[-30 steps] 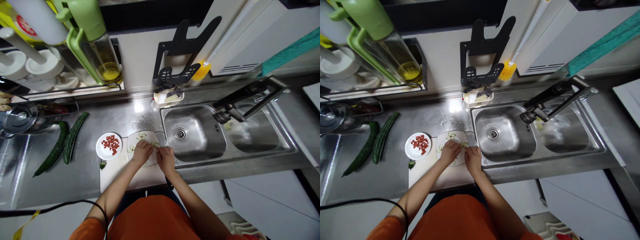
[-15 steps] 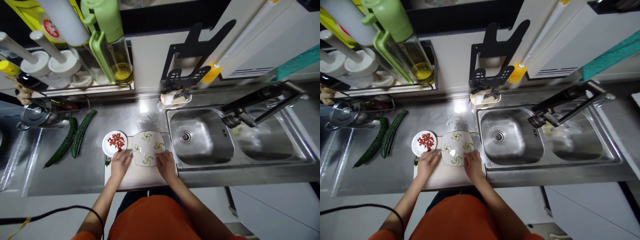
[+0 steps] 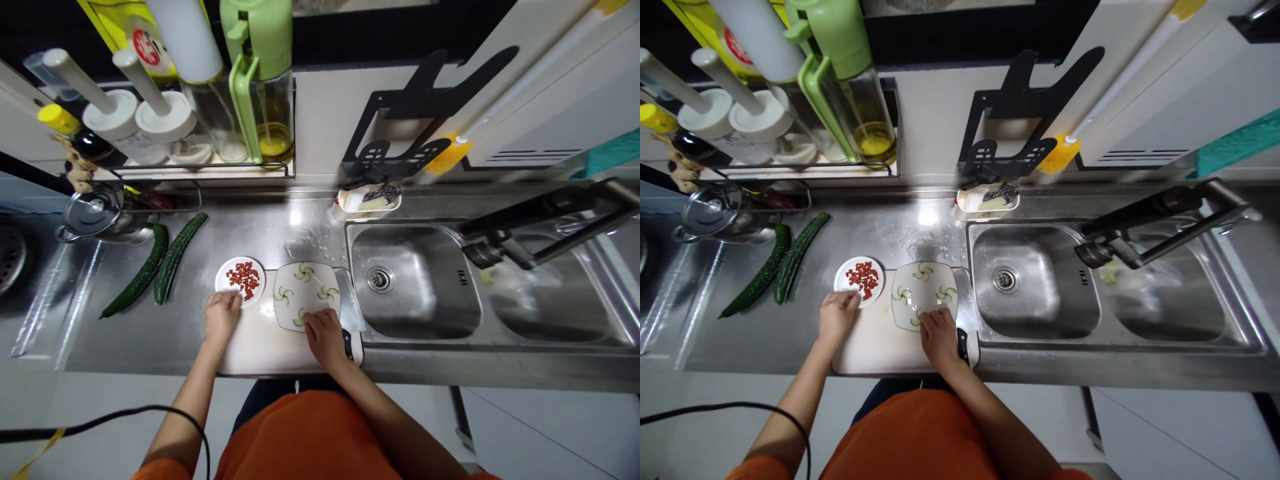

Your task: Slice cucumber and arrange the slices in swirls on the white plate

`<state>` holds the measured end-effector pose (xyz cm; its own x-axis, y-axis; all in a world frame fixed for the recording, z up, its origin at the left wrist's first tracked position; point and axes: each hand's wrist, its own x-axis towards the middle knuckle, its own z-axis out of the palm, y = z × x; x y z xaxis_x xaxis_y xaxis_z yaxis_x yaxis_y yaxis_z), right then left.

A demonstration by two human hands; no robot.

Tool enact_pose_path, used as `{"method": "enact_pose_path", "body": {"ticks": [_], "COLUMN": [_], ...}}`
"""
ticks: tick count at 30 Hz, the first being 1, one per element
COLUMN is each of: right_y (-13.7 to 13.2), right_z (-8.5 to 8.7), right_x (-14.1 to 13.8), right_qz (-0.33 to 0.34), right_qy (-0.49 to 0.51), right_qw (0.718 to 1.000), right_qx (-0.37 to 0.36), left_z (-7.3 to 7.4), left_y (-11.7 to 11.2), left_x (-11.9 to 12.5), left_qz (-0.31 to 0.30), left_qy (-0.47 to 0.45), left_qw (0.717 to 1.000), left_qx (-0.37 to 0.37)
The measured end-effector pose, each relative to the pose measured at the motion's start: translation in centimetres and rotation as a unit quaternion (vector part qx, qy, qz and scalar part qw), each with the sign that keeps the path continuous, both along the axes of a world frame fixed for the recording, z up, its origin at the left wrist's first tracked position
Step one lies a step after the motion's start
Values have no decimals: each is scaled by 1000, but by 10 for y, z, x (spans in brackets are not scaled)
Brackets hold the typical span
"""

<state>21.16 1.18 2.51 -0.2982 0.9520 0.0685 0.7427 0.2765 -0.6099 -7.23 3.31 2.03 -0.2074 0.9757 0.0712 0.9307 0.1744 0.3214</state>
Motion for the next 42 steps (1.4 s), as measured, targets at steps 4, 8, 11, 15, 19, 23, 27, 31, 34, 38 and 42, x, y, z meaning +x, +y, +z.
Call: {"method": "enact_pose_path", "body": {"ticks": [4, 8, 11, 15, 19, 23, 27, 31, 34, 38, 42], "right_y": [0, 0, 0, 0, 1, 3, 5, 5, 4, 3, 2], "right_z": [1, -1, -2, -1, -1, 0, 2, 3, 2, 1, 0], "right_x": [1, 3, 3, 4, 6, 9, 13, 15, 15, 15, 17], "right_qz": [1, -2, -6, -7, -15, -28, -37, -37, -36, -37, -35], "right_qy": [-3, -10, -10, -6, -3, -4, -10, -14, -13, -12, -12], "right_qw": [1000, 1000, 1000, 1000, 1000, 1000, 999, 999, 999, 999, 999], "right_qx": [0, 1, 0, -6, -8, -9, -15, -14, -12, -15, -17], "left_z": [-4, -7, -8, -9, -9, -8, -8, -8, -8, -8, -9], "left_y": [4, 6, 8, 10, 9, 7, 4, 3, 5, 7, 7], "left_x": [-1, -4, -5, -4, -3, -3, -5, -6, -5, -4, -5], "left_qz": [-16, -30, -49, -66, -64, -56, -44, -46, -52, -49, -39], "left_qy": [22, 39, 46, 55, 50, 43, 25, 13, 15, 19, 24], "left_qw": [1000, 999, 998, 996, 997, 998, 999, 999, 998, 999, 999], "left_qx": [-1, -8, -8, -7, -3, 1, 2, -3, -8, -6, -3]}}
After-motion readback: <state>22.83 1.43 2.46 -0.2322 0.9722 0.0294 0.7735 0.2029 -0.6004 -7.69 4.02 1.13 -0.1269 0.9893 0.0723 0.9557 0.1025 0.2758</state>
